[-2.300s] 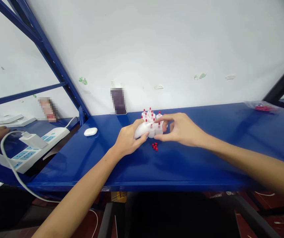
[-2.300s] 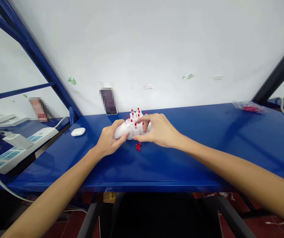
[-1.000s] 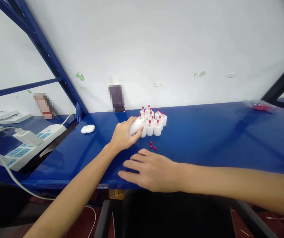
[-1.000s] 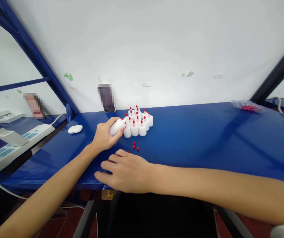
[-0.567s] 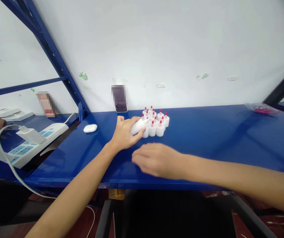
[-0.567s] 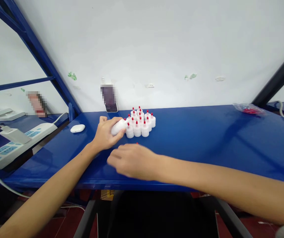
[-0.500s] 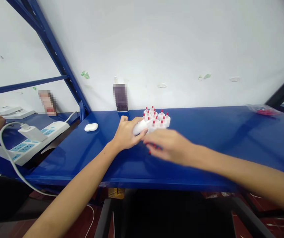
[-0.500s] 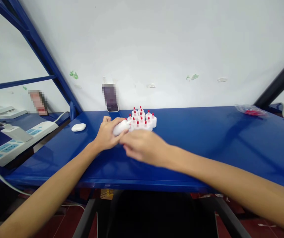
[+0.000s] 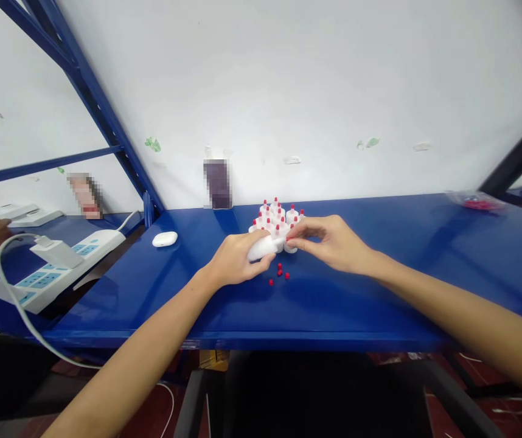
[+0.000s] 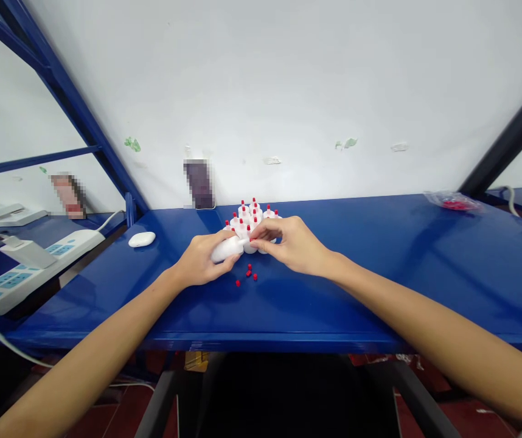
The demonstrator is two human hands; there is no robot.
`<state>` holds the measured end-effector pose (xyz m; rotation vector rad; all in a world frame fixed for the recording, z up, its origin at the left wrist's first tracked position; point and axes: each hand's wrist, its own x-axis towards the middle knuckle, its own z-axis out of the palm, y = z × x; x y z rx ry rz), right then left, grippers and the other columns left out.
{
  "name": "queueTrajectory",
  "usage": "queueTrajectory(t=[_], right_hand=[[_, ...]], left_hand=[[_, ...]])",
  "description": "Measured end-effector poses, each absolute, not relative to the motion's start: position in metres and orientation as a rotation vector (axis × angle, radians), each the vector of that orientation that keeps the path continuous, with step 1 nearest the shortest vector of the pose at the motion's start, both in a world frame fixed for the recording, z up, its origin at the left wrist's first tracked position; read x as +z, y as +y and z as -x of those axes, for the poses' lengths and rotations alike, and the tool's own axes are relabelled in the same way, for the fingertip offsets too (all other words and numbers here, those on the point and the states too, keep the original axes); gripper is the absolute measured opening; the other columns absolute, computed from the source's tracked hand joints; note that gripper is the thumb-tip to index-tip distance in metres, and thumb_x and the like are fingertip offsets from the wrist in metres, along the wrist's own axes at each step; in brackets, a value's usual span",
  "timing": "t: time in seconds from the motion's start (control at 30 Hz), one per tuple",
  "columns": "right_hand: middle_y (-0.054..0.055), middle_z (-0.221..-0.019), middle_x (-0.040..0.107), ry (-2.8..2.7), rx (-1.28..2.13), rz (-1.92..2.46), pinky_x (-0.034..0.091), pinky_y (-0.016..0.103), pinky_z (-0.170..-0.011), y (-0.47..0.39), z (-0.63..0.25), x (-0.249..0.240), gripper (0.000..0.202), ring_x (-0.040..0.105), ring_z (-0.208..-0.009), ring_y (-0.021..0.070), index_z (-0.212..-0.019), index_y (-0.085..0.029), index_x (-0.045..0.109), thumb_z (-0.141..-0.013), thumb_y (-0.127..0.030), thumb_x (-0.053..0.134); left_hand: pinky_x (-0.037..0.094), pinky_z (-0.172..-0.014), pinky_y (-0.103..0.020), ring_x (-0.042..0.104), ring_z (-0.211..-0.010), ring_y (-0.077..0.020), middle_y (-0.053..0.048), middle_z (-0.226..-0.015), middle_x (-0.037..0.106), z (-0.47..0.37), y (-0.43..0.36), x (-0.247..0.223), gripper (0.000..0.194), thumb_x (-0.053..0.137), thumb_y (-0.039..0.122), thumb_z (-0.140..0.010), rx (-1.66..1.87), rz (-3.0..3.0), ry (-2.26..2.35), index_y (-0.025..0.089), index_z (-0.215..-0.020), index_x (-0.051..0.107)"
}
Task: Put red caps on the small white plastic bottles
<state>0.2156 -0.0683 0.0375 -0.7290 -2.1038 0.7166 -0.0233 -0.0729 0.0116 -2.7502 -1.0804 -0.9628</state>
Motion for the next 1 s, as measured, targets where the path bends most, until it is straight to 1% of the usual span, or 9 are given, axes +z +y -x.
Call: queueTrajectory(t=[0.13,0.37,0.47,0.6,0.7,0.77,0.83,0.9,1.0], right_hand=[[0.004,-0.085,0.076,-2.066,0.857,0.729,0.056,0.033,-0.076,-0.068,-0.216,0.038,0.020,0.071,-0.078,0.0190,-0.089,-0.018,0.073,-0.084,-0.037,0.069],[0.004,-0.079,0.076,-2.110,0.869,0.682,0.055,0.031,-0.070,-0.061,-0.214,0.036,0.018,0.070,-0.074,0.0172,-0.084,-0.017,0.074,-0.085,-0.034,0.069],[0.004,-0.076,0.075,-2.035,0.942,0.646,0.056,0.031,-0.069,-0.060,-0.211,0.035,0.018,0.071,-0.072,0.0169,-0.082,-0.016,0.073,-0.084,-0.034,0.069],[0.004,-0.074,0.074,-2.036,0.978,0.620,0.056,0.029,-0.066,-0.063,-0.210,0.046,0.018,0.070,-0.069,0.0157,-0.083,-0.016,0.071,-0.084,-0.034,0.070],[0.003,-0.078,0.075,-2.208,0.996,0.595,0.055,0.028,-0.066,-0.065,-0.217,0.066,0.018,0.070,-0.071,0.0152,-0.092,-0.016,0.068,-0.086,-0.033,0.067],[0.002,-0.080,0.074,-2.405,0.890,0.558,0.052,0.027,-0.067,-0.065,-0.222,0.081,0.018,0.068,-0.072,0.0140,-0.101,-0.017,0.065,-0.093,-0.032,0.060],[0.001,-0.078,0.071,-2.663,0.587,0.521,0.046,0.026,-0.064,-0.065,-0.227,0.094,0.021,0.063,-0.067,0.0123,-0.097,-0.018,0.065,-0.099,-0.033,0.050],[0.002,-0.078,0.067,-2.831,0.255,0.462,0.040,0.027,-0.061,-0.064,-0.230,0.101,0.031,0.056,-0.064,0.0127,-0.089,-0.018,0.064,-0.103,-0.034,0.041],[0.005,-0.083,0.065,-2.905,0.044,0.354,0.037,0.029,-0.063,-0.064,-0.229,0.098,0.036,0.052,-0.067,0.0149,-0.089,-0.017,0.060,-0.105,-0.034,0.032]], left_hand=[[0.046,-0.061,-0.024,0.061,-0.062,-0.0141,-0.002,-0.080,0.069,0.021,-0.077,0.014,0.025,0.055,0.034,-0.090,-0.983,2.811,-0.976,0.016,-0.106,0.062],[0.040,-0.056,-0.024,0.053,-0.056,-0.0118,-0.001,-0.071,0.062,0.019,-0.077,0.018,0.020,0.051,0.033,-0.092,-0.926,2.865,-0.916,0.015,-0.096,0.060],[0.041,-0.057,-0.023,0.053,-0.056,-0.0113,-0.001,-0.070,0.062,0.018,-0.079,0.019,0.021,0.051,0.034,-0.093,-0.979,2.901,-0.961,0.016,-0.096,0.061],[0.044,-0.058,-0.022,0.056,-0.059,-0.0109,-0.001,-0.077,0.066,0.015,-0.084,0.021,0.022,0.053,0.033,-0.093,-1.189,2.931,-0.966,0.016,-0.103,0.062],[0.044,-0.058,-0.022,0.056,-0.057,-0.0103,-0.001,-0.076,0.067,0.014,-0.088,0.024,0.021,0.055,0.031,-0.091,-1.241,2.904,-0.907,0.015,-0.103,0.063],[0.045,-0.059,-0.022,0.057,-0.058,-0.0107,-0.001,-0.076,0.068,0.014,-0.089,0.027,0.023,0.056,0.032,-0.091,-1.237,2.897,-0.889,0.016,-0.105,0.063],[0.046,-0.060,-0.022,0.058,-0.059,-0.0114,-0.001,-0.077,0.068,0.013,-0.091,0.030,0.025,0.056,0.034,-0.091,-1.224,2.903,-0.890,0.016,-0.107,0.063],[0.047,-0.059,-0.023,0.058,-0.059,-0.0119,-0.002,-0.077,0.068,0.012,-0.093,0.034,0.028,0.055,0.036,-0.090,-1.213,2.907,-0.900,0.016,-0.106,0.064],[0.046,-0.058,-0.022,0.057,-0.057,-0.0116,-0.002,-0.075,0.068,0.013,-0.095,0.037,0.026,0.054,0.036,-0.090,-1.161,2.940,-0.899,0.016,-0.102,0.065]])
